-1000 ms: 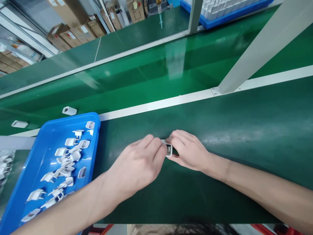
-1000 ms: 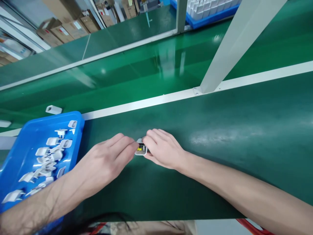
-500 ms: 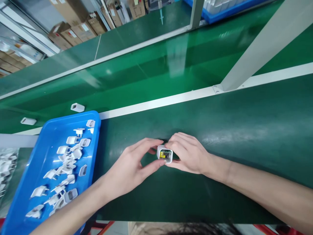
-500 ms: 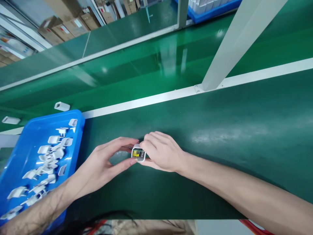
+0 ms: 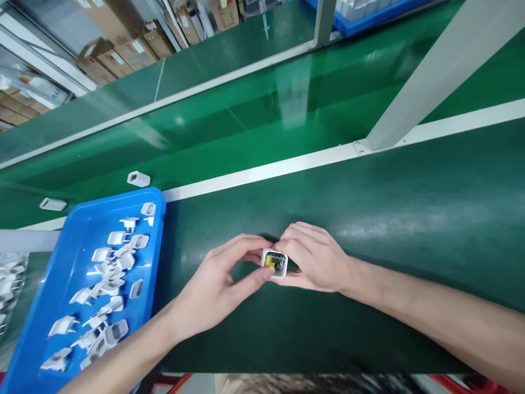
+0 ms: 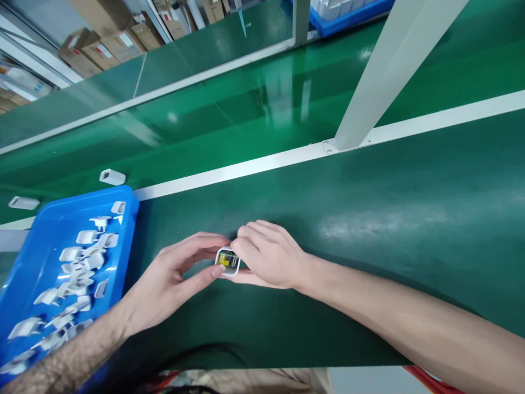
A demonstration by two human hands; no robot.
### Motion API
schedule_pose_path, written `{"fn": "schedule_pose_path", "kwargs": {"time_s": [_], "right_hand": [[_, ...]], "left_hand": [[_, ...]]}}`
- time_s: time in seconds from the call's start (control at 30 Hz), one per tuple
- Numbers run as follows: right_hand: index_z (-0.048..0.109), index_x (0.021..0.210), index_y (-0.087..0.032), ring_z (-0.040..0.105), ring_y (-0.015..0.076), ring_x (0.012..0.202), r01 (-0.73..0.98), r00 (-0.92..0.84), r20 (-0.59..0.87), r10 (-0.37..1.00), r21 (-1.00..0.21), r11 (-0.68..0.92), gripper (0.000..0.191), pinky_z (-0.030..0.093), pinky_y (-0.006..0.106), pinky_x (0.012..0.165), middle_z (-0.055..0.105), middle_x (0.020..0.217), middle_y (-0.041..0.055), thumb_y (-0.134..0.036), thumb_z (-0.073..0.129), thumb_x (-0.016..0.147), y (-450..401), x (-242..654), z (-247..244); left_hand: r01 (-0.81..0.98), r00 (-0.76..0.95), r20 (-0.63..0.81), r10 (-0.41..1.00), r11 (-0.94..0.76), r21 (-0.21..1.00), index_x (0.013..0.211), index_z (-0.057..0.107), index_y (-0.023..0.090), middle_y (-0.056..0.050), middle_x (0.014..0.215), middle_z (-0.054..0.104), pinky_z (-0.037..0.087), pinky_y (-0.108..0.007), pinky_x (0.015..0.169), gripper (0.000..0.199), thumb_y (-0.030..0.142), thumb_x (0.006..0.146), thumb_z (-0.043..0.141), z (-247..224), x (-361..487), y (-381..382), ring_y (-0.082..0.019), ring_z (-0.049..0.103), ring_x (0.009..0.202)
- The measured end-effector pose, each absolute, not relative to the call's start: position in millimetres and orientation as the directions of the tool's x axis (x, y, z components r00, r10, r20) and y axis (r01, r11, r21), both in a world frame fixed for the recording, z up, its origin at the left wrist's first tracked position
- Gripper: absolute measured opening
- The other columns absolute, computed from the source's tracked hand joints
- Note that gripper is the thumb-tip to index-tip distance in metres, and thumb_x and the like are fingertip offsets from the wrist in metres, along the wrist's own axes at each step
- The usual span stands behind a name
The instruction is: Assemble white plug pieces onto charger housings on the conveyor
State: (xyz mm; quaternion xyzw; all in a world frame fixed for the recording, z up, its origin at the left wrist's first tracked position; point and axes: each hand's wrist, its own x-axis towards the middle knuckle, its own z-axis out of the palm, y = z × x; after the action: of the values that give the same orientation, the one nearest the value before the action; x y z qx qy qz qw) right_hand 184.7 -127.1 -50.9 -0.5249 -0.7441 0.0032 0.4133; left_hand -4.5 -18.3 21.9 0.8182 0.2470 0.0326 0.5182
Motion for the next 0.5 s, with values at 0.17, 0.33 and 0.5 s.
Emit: {"fn": "schedule_pose_path", "kwargs": {"time_s": [0.17,0.33,0.5], "right_hand": [[0.055,0.088,-0.018,0.051,0.0148,0.069,0.77,-0.101,0.62,0.778,-0.447,0.456,0.031,0.042,0.03,0.066,0.059,0.079,0.0025,-0.046,0.055,0.103,-126.9,184.9,-49.8],[0.057,0.092,-0.018,0.051,0.016,0.071,0.78,-0.143,0.635,0.759,-0.399,0.481,0.03,0.044,0.031,0.068,0.058,0.08,0.0035,-0.044,0.05,0.105,-127.7,186.6,-51.1],[0.057,0.093,-0.017,0.05,0.0163,0.072,0.791,-0.158,0.653,0.741,-0.365,0.491,0.026,0.044,0.031,0.069,0.057,0.082,0.0038,-0.041,0.054,0.103,-128.3,187.6,-51.0]], "left_hand": [[0.369,0.872,-0.202,0.446,-0.326,0.87,0.122,0.066,0.024,-0.006,0.123,0.068,0.062,-0.028,0.093,0.028,0.03,0.095,0.067,22.5,-5.9,-20.7,-0.017,0.071,0.106],[0.377,0.861,-0.2,0.467,-0.322,0.869,0.123,0.066,0.026,-0.005,0.126,0.066,0.062,-0.03,0.096,0.029,0.028,0.094,0.068,23.1,-5.9,-22.3,-0.017,0.07,0.108],[0.369,0.864,-0.194,0.464,-0.323,0.871,0.123,0.067,0.025,-0.007,0.127,0.066,0.063,-0.032,0.096,0.03,0.027,0.093,0.068,24.1,-5.4,-22.7,-0.019,0.07,0.108]]}}
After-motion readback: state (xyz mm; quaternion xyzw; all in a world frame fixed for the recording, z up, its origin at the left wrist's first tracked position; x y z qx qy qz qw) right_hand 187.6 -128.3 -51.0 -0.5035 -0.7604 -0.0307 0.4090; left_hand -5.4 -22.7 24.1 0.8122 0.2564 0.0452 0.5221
